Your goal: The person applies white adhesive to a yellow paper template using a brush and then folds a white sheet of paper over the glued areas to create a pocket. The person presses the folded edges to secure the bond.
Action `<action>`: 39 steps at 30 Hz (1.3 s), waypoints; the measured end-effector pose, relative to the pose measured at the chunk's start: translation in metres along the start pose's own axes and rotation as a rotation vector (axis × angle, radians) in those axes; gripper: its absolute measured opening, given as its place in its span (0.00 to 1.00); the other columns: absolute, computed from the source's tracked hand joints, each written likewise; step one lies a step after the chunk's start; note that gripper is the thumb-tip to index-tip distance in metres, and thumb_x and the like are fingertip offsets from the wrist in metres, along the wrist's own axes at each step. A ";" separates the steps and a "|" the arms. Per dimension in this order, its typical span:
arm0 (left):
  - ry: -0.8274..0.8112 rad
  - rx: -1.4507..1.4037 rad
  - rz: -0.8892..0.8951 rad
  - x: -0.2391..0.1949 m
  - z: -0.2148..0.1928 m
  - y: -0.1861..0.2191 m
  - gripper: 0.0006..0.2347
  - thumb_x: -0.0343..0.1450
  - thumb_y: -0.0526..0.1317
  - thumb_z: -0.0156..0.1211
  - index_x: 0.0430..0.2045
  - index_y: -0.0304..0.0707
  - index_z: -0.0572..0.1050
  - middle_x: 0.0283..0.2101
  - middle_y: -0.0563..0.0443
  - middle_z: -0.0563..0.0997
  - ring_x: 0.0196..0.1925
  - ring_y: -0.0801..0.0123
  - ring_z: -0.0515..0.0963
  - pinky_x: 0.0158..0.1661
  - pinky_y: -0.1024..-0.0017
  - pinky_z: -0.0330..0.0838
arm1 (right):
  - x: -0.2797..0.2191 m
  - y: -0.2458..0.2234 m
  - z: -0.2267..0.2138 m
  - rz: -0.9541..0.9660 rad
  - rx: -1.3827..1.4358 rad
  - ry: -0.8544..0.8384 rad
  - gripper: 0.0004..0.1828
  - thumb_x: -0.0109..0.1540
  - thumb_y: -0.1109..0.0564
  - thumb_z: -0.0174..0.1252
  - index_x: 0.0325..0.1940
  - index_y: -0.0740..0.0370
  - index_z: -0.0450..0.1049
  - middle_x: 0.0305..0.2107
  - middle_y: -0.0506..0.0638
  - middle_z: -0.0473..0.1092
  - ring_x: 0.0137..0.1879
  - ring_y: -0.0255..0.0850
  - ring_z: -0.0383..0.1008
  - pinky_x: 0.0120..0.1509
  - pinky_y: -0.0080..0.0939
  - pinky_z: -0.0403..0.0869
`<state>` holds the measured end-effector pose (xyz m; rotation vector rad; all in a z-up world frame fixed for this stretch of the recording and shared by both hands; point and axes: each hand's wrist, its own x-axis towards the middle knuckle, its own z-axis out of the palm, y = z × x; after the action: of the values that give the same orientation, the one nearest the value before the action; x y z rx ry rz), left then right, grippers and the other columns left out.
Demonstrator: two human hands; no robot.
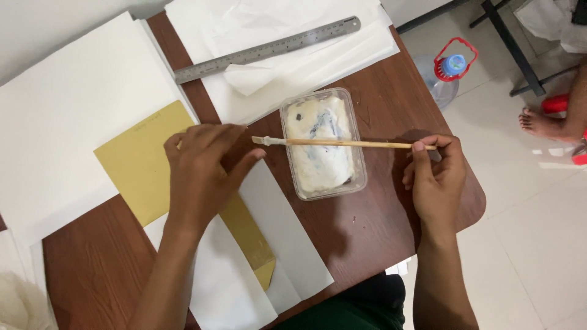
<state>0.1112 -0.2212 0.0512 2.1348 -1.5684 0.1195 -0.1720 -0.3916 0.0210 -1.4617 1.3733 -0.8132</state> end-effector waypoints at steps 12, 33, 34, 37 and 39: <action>0.148 -0.210 0.085 -0.073 -0.080 -0.030 0.19 0.66 0.39 0.81 0.14 0.37 0.69 0.41 0.51 0.85 0.43 0.62 0.84 0.43 0.62 0.69 | -0.033 0.010 0.002 -0.611 0.036 0.280 0.12 0.79 0.51 0.46 0.53 0.64 0.60 0.23 0.50 0.52 0.23 0.37 0.53 0.32 0.37 0.56; -0.233 -0.095 0.127 -0.184 -0.024 -0.071 0.39 0.69 0.67 0.55 0.70 0.41 0.60 0.76 0.45 0.58 0.78 0.58 0.54 0.74 0.52 0.41 | -0.158 -0.020 0.076 -0.710 -0.637 -0.538 0.22 0.64 0.46 0.58 0.58 0.60 0.75 0.59 0.55 0.69 0.65 0.51 0.68 0.63 0.53 0.71; -0.210 -0.080 0.123 -0.184 -0.023 -0.071 0.39 0.69 0.68 0.55 0.70 0.41 0.61 0.76 0.45 0.59 0.78 0.58 0.55 0.74 0.52 0.42 | -0.158 -0.021 0.078 -0.651 -0.580 -0.558 0.20 0.63 0.47 0.58 0.56 0.59 0.74 0.60 0.55 0.69 0.69 0.50 0.68 0.69 0.52 0.69; -0.163 -0.079 0.125 -0.186 -0.020 -0.072 0.38 0.70 0.69 0.50 0.69 0.41 0.62 0.75 0.45 0.60 0.78 0.59 0.57 0.74 0.53 0.43 | -0.163 -0.042 0.088 -0.063 -0.560 -0.554 0.35 0.60 0.44 0.60 0.69 0.53 0.64 0.41 0.47 0.73 0.44 0.37 0.73 0.46 0.38 0.73; -0.165 -0.085 0.119 -0.187 -0.020 -0.072 0.37 0.71 0.68 0.50 0.70 0.42 0.61 0.76 0.46 0.59 0.78 0.59 0.56 0.74 0.53 0.43 | -0.162 -0.051 0.093 -0.015 -0.521 -0.586 0.37 0.59 0.43 0.59 0.71 0.52 0.61 0.51 0.48 0.71 0.55 0.37 0.71 0.55 0.39 0.71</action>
<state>0.1182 -0.0329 -0.0193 2.0297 -1.7620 -0.0852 -0.0924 -0.2193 0.0583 -1.9103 1.1517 0.0068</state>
